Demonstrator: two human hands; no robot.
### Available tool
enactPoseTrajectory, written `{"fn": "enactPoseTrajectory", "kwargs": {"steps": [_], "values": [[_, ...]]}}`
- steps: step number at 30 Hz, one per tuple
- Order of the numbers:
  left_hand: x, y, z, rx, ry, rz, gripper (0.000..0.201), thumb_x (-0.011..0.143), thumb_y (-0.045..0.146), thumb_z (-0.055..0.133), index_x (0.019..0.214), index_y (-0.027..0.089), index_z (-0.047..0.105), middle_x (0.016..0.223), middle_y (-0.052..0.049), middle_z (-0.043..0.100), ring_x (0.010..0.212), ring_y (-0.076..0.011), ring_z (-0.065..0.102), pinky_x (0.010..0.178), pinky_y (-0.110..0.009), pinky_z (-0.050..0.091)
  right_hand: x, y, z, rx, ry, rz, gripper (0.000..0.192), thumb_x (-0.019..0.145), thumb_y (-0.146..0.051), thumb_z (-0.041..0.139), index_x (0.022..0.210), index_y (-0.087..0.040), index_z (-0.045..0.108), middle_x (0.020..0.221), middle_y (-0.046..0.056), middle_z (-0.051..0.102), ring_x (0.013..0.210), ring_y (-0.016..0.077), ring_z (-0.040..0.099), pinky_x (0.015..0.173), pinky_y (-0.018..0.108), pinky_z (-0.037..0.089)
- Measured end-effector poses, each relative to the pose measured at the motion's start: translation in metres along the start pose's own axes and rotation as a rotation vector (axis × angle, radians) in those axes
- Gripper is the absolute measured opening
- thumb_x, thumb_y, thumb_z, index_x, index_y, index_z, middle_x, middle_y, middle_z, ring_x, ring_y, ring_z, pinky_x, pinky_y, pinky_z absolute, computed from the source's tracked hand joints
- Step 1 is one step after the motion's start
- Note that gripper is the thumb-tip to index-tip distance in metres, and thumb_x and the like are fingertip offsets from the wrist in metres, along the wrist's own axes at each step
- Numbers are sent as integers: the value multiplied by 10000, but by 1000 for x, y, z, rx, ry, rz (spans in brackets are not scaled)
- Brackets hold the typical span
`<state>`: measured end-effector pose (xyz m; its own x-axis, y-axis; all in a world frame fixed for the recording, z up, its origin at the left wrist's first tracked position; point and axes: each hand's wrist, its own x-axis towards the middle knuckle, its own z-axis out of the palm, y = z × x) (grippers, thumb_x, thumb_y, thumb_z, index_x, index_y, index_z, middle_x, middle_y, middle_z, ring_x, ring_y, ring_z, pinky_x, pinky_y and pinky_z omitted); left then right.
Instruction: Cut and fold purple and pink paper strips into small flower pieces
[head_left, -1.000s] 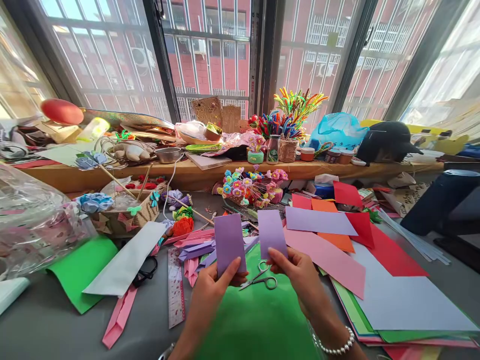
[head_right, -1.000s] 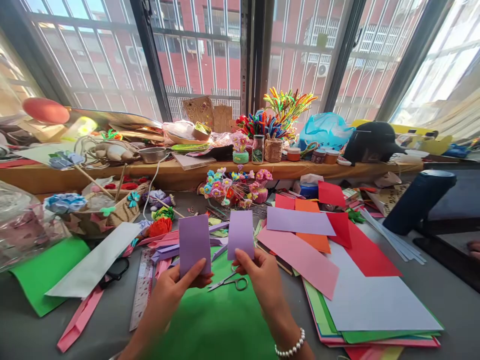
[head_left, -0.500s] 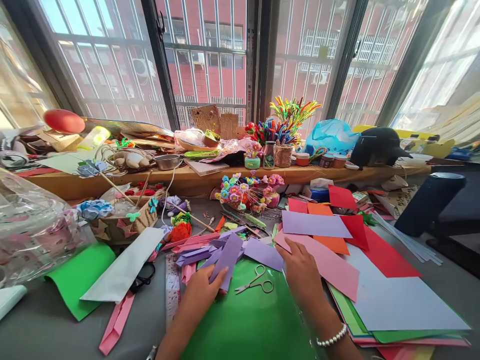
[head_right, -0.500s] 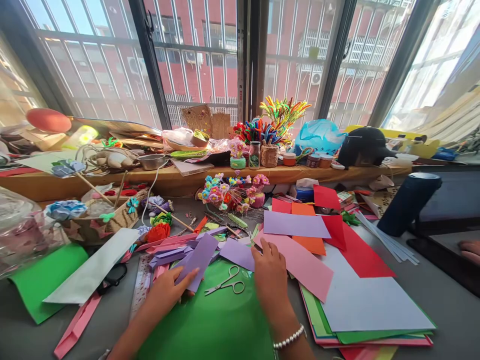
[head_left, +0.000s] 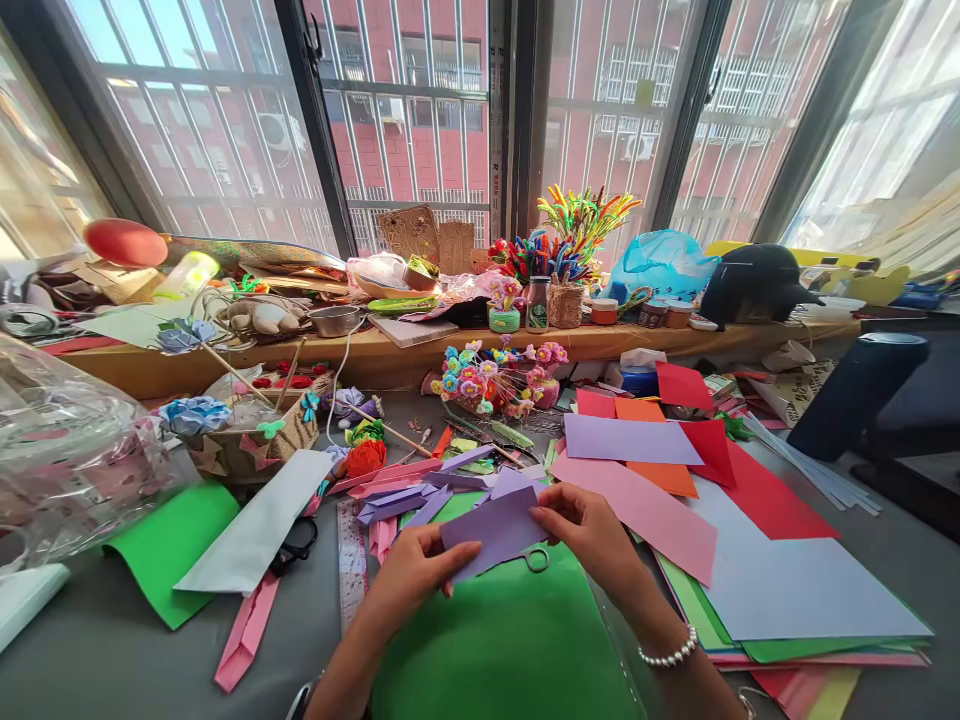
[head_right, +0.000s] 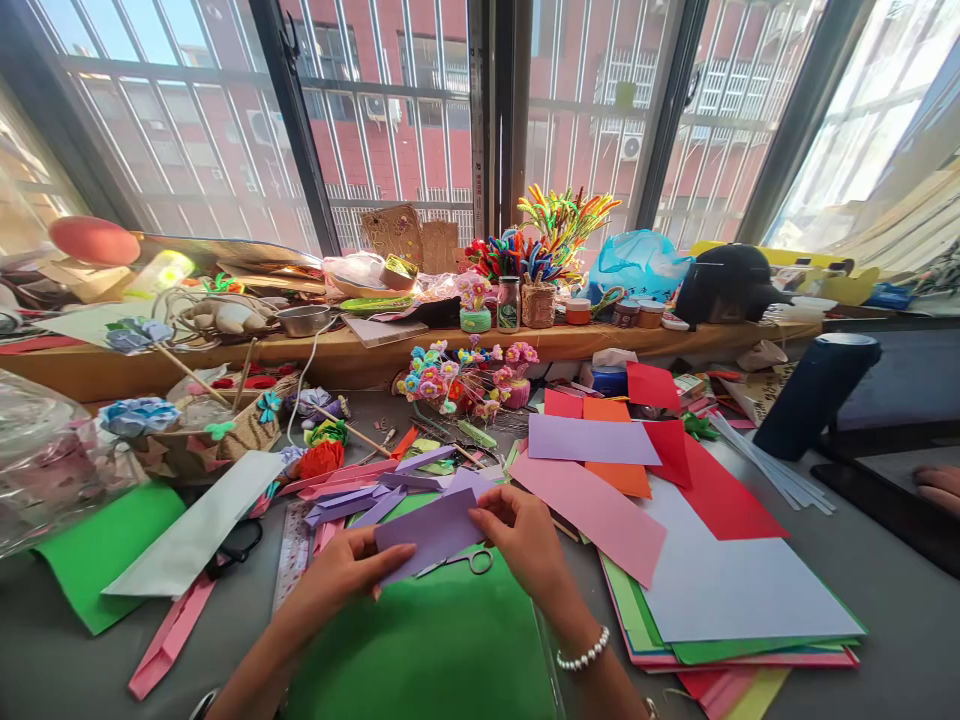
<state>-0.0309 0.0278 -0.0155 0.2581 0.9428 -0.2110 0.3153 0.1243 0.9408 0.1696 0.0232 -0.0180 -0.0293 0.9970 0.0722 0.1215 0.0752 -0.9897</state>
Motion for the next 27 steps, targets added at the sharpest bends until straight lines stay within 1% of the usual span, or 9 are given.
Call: {"fn": "enactPoseTrajectory", "kwargs": {"steps": [2,4,9,12,14,17,21,24,27], "values": [[2,0,-2,4,120,22,359,586,491,615,569,135,569,422,66,423,375,-62,347,395,-180,248,0,0,-1,83,-29,33,226,639,-362,649,679,-152,576,591,-12,563,524,117,525,493,230,428],[3,0,-2,14,160,42,381,589,517,602,560,138,573,391,67,417,357,-58,329,388,-180,232,-1,-2,0,142,-67,64,250,621,-375,663,702,-151,586,612,-9,577,546,120,536,494,223,428],[2,1,3,-79,71,44,365,603,507,601,651,145,603,506,21,579,360,-63,389,370,-176,266,-4,-8,5,205,-149,98,374,595,-374,686,893,-151,642,747,29,655,654,149,581,548,228,436],[2,0,8,-224,115,-3,327,612,486,608,628,161,583,453,33,543,358,-81,441,365,-181,315,-3,-6,7,125,-132,59,322,638,-354,651,898,-166,677,758,34,677,658,162,589,561,247,446],[2,0,11,-351,148,-44,323,619,490,606,637,168,577,447,34,529,386,-101,503,386,-189,379,-3,-4,8,60,-95,0,261,678,-319,611,887,-187,694,801,37,689,730,189,603,622,277,465],[3,-1,13,-479,171,-114,407,631,547,575,716,149,589,522,-3,579,458,-136,587,428,-209,453,-4,-3,9,-32,-53,-97,231,718,-228,536,881,-226,700,863,30,694,843,215,605,735,327,467],[3,1,13,-493,161,-166,455,667,566,532,771,127,587,570,-41,613,519,-167,623,492,-238,497,-6,-5,10,-100,-74,-173,351,672,-84,454,843,-260,705,885,10,692,870,201,608,792,344,464],[2,1,12,-465,150,-137,413,686,504,555,843,125,600,557,-33,619,501,-155,613,534,-251,506,-5,-5,10,-110,-104,-202,396,642,-49,427,815,-268,709,895,7,687,876,185,606,825,343,455],[2,-1,11,-463,169,-94,340,640,411,637,836,135,612,599,-22,630,520,-150,616,570,-263,513,-5,-4,10,-118,-117,-194,375,656,-54,435,800,-262,710,905,14,682,881,179,604,829,338,453]]}}
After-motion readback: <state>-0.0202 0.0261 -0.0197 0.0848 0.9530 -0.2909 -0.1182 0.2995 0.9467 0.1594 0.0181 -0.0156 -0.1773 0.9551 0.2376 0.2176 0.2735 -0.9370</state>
